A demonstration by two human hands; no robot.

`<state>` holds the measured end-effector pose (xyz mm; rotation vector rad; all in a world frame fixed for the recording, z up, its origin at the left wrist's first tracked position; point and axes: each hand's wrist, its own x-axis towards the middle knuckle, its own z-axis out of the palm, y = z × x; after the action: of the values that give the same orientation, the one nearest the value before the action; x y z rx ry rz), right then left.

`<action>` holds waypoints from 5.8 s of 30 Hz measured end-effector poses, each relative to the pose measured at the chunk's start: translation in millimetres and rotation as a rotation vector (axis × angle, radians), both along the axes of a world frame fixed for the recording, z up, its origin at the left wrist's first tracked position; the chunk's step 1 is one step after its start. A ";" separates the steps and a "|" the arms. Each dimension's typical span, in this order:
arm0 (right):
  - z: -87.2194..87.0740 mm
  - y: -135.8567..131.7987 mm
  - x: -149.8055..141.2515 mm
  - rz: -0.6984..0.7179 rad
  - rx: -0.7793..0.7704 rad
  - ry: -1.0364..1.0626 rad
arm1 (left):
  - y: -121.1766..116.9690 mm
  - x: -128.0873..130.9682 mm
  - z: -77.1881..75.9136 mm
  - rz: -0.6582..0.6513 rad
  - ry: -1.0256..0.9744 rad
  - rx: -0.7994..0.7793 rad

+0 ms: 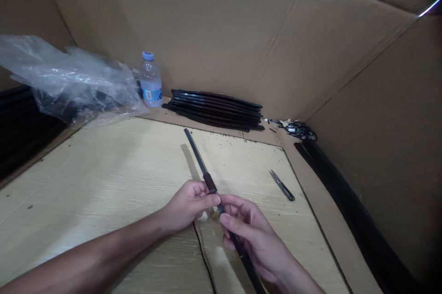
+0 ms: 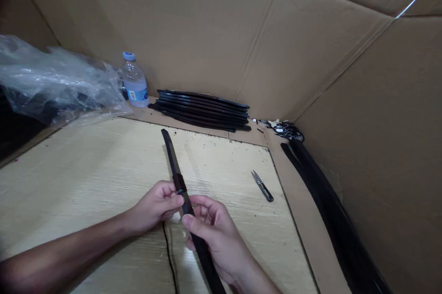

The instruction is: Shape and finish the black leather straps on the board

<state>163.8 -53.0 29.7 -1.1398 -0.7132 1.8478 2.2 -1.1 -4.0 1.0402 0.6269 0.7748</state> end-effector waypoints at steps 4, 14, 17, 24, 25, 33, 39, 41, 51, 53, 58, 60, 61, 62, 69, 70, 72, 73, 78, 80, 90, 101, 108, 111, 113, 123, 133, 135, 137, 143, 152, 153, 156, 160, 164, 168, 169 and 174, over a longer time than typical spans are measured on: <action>-3.8 1.2 1.4 0.081 0.024 -0.023 | -1.8 -1.1 1.2 -0.020 0.014 -0.011; 1.4 0.0 -1.9 0.121 0.194 0.010 | -3.5 -0.4 1.1 0.060 0.049 -0.027; 2.5 1.5 -2.7 0.053 0.127 0.044 | -1.7 -0.5 0.2 0.097 0.077 -0.021; 0.6 -0.6 -4.7 -0.019 0.097 -0.018 | -0.8 0.9 1.4 0.101 0.176 0.086; 0.1 -1.4 -5.0 -0.013 0.107 -0.016 | -0.9 1.0 1.1 0.097 0.164 0.093; -1.3 -1.3 -6.0 0.001 0.102 -0.054 | -2.1 0.3 4.0 0.074 0.109 0.086; 0.2 0.3 -4.0 0.063 0.056 -0.077 | -2.3 -1.5 4.5 0.029 0.157 0.072; 0.2 -0.1 -4.1 0.082 0.052 -0.074 | -2.4 -1.5 3.4 0.024 0.157 0.051; 6.3 5.1 -1.6 -0.015 0.133 -0.017 | -1.4 0.5 3.1 0.074 0.138 0.012; 7.7 4.9 -1.2 -0.026 0.128 -0.007 | -0.4 -0.6 0.8 0.068 0.116 -0.008; 5.7 -1.3 -0.6 0.038 0.013 0.000 | -0.1 -3.7 -4.0 -0.018 0.065 0.004; 4.2 -2.8 -0.4 0.099 -0.007 -0.015 | -1.1 -4.1 -3.0 -0.028 0.075 0.007; 3.6 -3.1 -0.5 0.123 0.000 -0.022 | -1.6 -3.9 -1.9 -0.023 0.090 0.007; 3.2 -3.2 -0.6 0.139 0.011 -0.027 | -2.1 -3.6 -0.7 -0.015 0.107 0.007; 1.6 0.9 -1.6 0.159 0.125 0.090 | -2.9 -0.5 1.6 0.033 0.088 -0.023; 1.2 2.0 -1.4 0.144 0.113 0.116 | -2.8 -0.2 1.3 0.045 0.085 -0.026; 1.0 4.1 -1.2 0.110 0.085 0.156 | -2.4 0.4 1.0 0.068 0.092 -0.017; 1.2 4.9 -1.1 0.090 0.079 0.163 | -2.2 0.7 1.1 0.079 0.102 -0.009; 4.5 3.3 -0.9 0.045 -0.030 0.140 | -0.9 1.4 0.9 0.069 0.084 0.032; 4.3 0.5 -0.8 0.037 -0.077 0.115 | -0.9 1.3 -1.0 0.035 0.036 0.039; 0.9 -2.6 -3.9 0.133 0.021 0.028 | -3.6 -0.5 -2.1 0.019 0.130 0.016; 5.1 3.8 -2.1 0.021 0.023 0.051 | -1.5 -0.7 3.5 0.001 0.135 0.017; -2.8 0.3 -0.3 0.095 -0.027 0.043 | -3.1 -2.3 -1.9 -0.098 0.056 -0.010; -3.0 0.8 -1.0 0.120 0.028 0.012 | -3.6 -3.1 0.8 -0.100 0.106 -0.024; -1.5 0.6 -2.5 0.104 0.056 0.023 | -3.7 -2.6 3.7 -0.089 0.116 -0.021; 2.2 2.7 -6.0 -0.011 0.047 0.091 | -3.1 -2.1 4.6 -0.050 0.104 -0.033; 1.3 1.5 -4.5 -0.037 -0.026 0.070 | -4.1 4.0 3.1 -0.150 -0.112 0.009; 1.0 1.2 -5.1 -0.010 -0.012 0.044 | -4.4 4.3 3.5 -0.184 -0.112 0.020; 0.6 1.4 -5.5 -0.005 0.008 0.009 | -4.6 4.1 3.9 -0.189 -0.076 0.036; -0.2 2.0 -6.6 -0.033 -0.004 -0.045 | -5.4 2.9 6.2 -0.174 -0.022 0.034; -0.8 -0.4 -6.7 0.013 0.125 -0.092 | -8.3 5.3 7.2 -0.215 -0.089 -0.040; -1.3 -0.9 -6.8 0.008 0.133 -0.083 | -8.7 5.4 6.6 -0.225 -0.092 -0.054; -1.5 -1.6 -6.9 -0.005 0.145 -0.077 | -8.7 4.9 4.3 -0.189 -0.001 -0.045; 0.3 0.0 -7.8 -0.045 0.103 -0.034 | -6.9 4.5 3.0 -0.100 0.152 0.037; 0.6 1.7 -9.6 -0.104 0.036 -0.005 | -5.9 4.7 6.9 -0.123 0.133 0.038; -0.6 2.0 -9.1 -0.113 0.038 -0.047 | -6.1 3.9 12.2 -0.115 0.150 0.041; -0.9 2.3 -8.5 -0.108 0.046 -0.059 | -6.3 3.8 12.9 -0.114 0.149 0.031; -2.5 4.7 -4.6 -0.032 0.098 -0.134 | -8.5 5.0 13.6 -0.099 0.071 -0.003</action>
<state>159.2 -48.3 27.2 -1.2121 -0.8470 1.7030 7.3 -9.6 9.6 1.0922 0.6318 0.6524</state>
